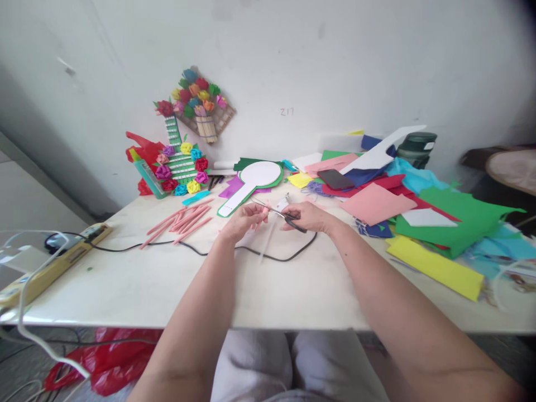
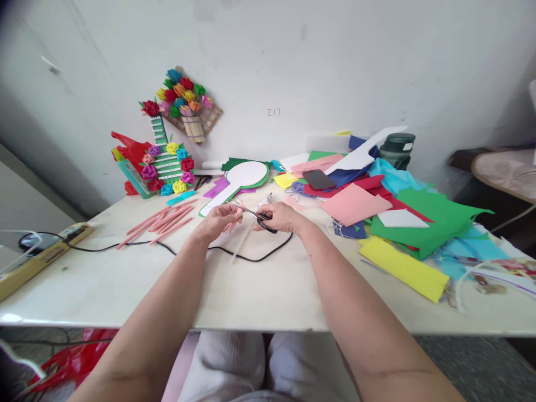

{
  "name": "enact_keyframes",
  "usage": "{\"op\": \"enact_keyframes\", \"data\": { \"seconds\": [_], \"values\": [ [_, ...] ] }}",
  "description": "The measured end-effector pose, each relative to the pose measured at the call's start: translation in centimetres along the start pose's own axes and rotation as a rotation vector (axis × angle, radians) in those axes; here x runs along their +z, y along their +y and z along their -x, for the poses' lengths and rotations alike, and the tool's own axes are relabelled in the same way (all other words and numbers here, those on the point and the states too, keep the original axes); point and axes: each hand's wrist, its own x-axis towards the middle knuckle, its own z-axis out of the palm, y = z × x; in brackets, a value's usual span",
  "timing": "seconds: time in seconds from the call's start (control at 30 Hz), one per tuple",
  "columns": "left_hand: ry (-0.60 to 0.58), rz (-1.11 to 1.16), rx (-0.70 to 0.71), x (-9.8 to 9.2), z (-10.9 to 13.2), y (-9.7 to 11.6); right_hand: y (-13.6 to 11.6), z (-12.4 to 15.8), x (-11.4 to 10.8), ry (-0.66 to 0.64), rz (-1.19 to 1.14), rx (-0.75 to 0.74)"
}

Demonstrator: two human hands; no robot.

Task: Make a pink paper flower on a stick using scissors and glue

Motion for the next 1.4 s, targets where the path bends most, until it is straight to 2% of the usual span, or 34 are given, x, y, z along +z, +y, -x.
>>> {"op": "enact_keyframes", "data": {
  "seconds": [0.37, 0.7, 1.0, 1.2, 1.4],
  "values": [
    [-0.042, 0.054, -0.007, -0.1, 0.0, -0.1, 0.2, 0.0, 0.1, -0.012, -0.016, 0.0],
    [-0.034, 0.075, -0.022, -0.2, 0.0, -0.2, -0.1, -0.1, 0.2, -0.035, -0.109, 0.038],
    [-0.029, 0.134, -0.038, -0.4, 0.0, -0.1, -0.4, -0.2, 0.2, -0.007, -0.162, 0.031],
    [-0.019, 0.141, -0.045, -0.7, 0.1, -0.2, -0.9, -0.2, 0.4, 0.06, -0.164, 0.043],
    [0.023, 0.104, 0.027, -0.6, 0.0, -0.5, -1.2, -0.1, 0.5, 0.088, -0.237, 0.055]
  ]
}}
